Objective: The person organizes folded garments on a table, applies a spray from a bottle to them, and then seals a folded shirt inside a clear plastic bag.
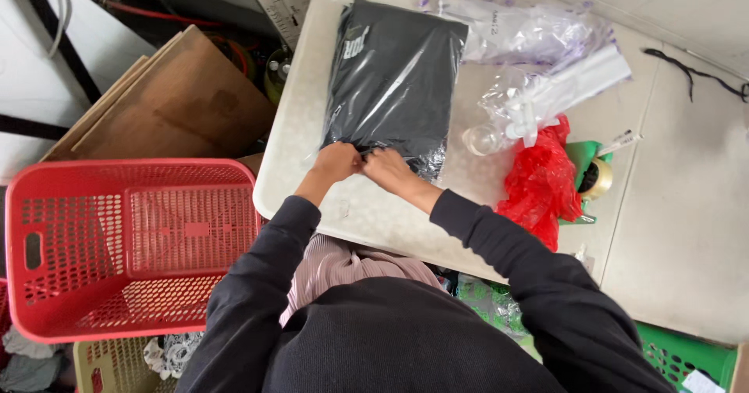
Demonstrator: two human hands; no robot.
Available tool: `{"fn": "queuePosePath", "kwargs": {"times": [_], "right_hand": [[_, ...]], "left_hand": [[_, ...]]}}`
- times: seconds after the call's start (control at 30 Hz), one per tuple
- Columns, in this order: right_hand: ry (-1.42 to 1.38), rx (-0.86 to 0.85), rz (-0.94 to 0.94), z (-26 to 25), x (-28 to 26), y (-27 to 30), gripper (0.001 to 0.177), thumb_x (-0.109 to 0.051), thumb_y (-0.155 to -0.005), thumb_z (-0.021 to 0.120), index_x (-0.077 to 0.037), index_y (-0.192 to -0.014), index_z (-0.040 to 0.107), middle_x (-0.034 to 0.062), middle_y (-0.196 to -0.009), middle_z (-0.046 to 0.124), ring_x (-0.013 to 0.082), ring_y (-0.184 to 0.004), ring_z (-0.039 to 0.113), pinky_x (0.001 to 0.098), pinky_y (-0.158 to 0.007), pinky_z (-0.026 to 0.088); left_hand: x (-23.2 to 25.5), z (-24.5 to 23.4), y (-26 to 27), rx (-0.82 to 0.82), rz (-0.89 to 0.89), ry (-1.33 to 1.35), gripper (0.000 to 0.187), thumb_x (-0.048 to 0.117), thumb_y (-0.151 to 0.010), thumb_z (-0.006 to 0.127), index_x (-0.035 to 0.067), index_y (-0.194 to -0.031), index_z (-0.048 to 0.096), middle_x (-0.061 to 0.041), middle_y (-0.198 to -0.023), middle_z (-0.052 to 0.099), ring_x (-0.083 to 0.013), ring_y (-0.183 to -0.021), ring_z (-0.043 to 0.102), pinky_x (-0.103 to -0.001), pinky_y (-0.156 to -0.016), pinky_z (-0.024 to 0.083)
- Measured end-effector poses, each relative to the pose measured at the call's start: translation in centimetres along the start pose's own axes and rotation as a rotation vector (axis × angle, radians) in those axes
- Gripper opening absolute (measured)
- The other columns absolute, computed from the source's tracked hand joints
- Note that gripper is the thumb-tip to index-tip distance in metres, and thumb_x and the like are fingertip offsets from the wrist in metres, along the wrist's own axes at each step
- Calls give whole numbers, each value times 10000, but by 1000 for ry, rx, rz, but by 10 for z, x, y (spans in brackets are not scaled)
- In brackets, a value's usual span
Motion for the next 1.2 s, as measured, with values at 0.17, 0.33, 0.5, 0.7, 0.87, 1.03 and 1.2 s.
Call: {"fn": "queuePosePath", "kwargs": {"times": [0.17,0.33,0.5,0.7,0.87,1.03,1.2], "right_hand": [[-44,-236,-46,-61,19,-17,163,-273,-680,624,-122,-738,641,57,-782,596,261,-669,614,385,-516,502],[54,-411,-136,-80,40,-44,199,-246,-701,630,-76,-784,693,127,-990,630,251,-637,598,361,-484,458],[146,-488,-120,-9,52,-56,246,-211,-712,698,-10,-852,716,218,-1016,651,308,-691,624,393,-448,444],[101,-674,184,-31,90,-57,649,-621,-516,767,-100,-900,724,113,-946,646,283,-810,622,461,-544,504],[-532,-239,684,-171,84,7,250,-349,-827,665,-122,-914,607,92,-871,621,327,-900,629,467,-763,490],[-668,956,1051,-177,81,186,144,-32,-837,674,-73,-962,616,94,-874,631,215,-855,625,299,-788,494],[154,820,1616,-101,109,359,289,-156,-832,739,-72,-1022,538,94,-961,522,274,-873,590,422,-799,466]], "left_hand": [[-6,19,-9,24,42,26,110,358,-718,659,355,-812,716,24,-839,704,-262,-859,676,-389,-748,566],[-8,16,-3,72,92,79,124,253,-722,635,290,-794,729,-15,-815,707,-310,-815,671,-413,-731,565],[-8,15,-3,79,118,84,131,260,-724,622,281,-801,725,-10,-829,707,-305,-809,671,-413,-733,569],[-6,10,5,84,163,46,145,358,-709,672,277,-816,727,12,-810,707,-269,-763,676,-382,-709,561],[-4,5,24,285,297,-106,171,403,-755,597,289,-813,711,1,-761,671,-220,-788,651,-365,-768,486],[-30,10,60,767,555,-160,360,339,-754,672,211,-1086,617,-1,-1024,608,-199,-897,595,-334,-786,461],[-70,-11,75,786,427,-109,149,391,-792,674,290,-901,660,59,-881,633,-168,-904,558,-347,-799,409]]}}
Point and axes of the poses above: each hand's wrist, its own y-axis away from the middle knuckle, its own z-axis out of the palm, x = y × z, the point moved 1 cm from there along -y, towards the middle knuckle
